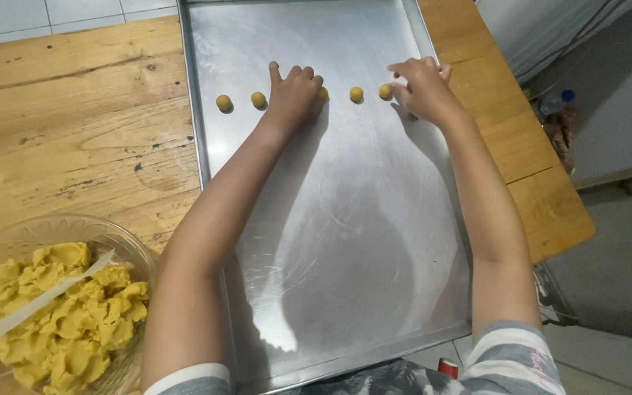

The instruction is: The person arranges small yellow dough balls in a straight line on a metal baking tray. They repeatedly adjust the spacing and alignment of the balls, then form additional dough balls from a bowl and place them on the tray.

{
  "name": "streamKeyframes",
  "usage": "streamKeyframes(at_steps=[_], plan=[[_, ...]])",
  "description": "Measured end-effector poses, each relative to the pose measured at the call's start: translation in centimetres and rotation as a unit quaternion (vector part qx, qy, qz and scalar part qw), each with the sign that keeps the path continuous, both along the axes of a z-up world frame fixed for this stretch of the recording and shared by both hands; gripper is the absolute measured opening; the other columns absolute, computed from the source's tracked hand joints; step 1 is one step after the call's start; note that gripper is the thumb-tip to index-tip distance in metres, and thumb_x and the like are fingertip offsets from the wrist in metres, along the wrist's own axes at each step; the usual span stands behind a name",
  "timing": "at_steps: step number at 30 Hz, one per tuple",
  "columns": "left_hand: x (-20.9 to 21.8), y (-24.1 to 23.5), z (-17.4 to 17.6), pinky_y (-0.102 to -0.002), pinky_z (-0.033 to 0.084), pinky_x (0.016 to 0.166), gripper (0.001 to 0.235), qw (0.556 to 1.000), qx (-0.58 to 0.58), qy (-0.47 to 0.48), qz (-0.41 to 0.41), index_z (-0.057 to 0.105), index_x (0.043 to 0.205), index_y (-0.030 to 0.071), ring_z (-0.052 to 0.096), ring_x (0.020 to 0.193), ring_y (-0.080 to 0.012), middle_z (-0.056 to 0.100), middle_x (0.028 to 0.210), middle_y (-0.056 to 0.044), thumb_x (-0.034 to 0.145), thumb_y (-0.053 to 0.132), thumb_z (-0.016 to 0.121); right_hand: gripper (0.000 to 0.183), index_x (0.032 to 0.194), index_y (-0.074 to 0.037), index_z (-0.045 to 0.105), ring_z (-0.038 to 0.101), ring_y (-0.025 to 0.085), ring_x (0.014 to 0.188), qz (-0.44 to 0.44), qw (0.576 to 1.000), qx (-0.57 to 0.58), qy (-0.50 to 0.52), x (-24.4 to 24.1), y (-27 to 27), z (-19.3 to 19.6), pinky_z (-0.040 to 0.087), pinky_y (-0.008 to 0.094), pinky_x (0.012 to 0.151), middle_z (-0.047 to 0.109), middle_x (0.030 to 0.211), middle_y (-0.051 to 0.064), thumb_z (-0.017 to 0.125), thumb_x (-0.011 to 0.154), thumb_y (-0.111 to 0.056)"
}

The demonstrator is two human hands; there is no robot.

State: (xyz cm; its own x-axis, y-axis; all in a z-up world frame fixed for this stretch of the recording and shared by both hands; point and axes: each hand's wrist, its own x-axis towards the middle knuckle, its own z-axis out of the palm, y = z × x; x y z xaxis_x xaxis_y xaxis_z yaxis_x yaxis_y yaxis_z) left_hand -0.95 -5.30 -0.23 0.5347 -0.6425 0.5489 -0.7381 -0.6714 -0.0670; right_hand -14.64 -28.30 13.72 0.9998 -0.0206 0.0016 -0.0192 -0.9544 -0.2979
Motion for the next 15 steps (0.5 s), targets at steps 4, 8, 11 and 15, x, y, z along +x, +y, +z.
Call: streamKeyframes(at_steps=[4, 8, 11, 15], plan=[[-1.0, -0.3, 1.4, -0.065, 0.034, 0.089, 0.058, 0.998, 0.012, 0.052, -0.013, 0.059, 0.118, 0.012, 0.058, 0.093, -0.0265, 0.058, 0.106, -0.005, 0.065, 0.027, 0.078, 0.037, 0.145, -0.012, 0.055, 0.042, 0.029, 0.125, -0.045, 0.997, 0.045, -0.043, -0.4, -1.5, 1.7, 0.019, 0.044, 0.102, 0.062, 0.130, 0.006, 0.047, 0.109, -0.018], [-2.2, -2.4, 2.7, -0.071, 0.029, 0.097, 0.062, 0.991, 0.022, 0.126, -0.046, 0.052, 0.130, 0.012, 0.058, 0.105, -0.0276, 0.060, 0.116, -0.006, 0.081, 0.039, 0.081, 0.033, 0.140, -0.014, 0.058, 0.047, 0.026, 0.124, -0.034, 0.997, 0.028, -0.059, -0.3, -3.4, 0.8, 0.021, 0.044, 0.100, 0.062, 0.126, 0.005, 0.048, 0.108, -0.015], [-1.8, -4.7, 1.5, -0.071, 0.029, 0.096, 0.043, 0.989, 0.009, 0.132, -0.059, 0.057, 0.115, 0.012, 0.058, 0.098, -0.0281, 0.061, 0.104, -0.005, 0.084, 0.035, 0.076, 0.035, 0.138, -0.013, 0.059, 0.048, 0.027, 0.125, -0.034, 0.998, 0.029, -0.036, -0.2, -4.1, -0.2, 0.024, 0.046, 0.102, 0.058, 0.132, 0.008, 0.048, 0.105, -0.011], [-1.5, -7.0, 0.3, -0.068, 0.030, 0.095, 0.039, 0.994, 0.000, 0.094, -0.047, 0.062, 0.108, 0.016, 0.060, 0.091, -0.0263, 0.062, 0.097, -0.003, 0.081, 0.038, 0.079, 0.042, 0.141, -0.008, 0.057, 0.048, 0.030, 0.127, -0.006, 0.999, 0.053, 0.004, -0.1, -4.9, -1.1, 0.038, 0.045, 0.108, 0.049, 0.140, 0.015, 0.054, 0.099, -0.006]])
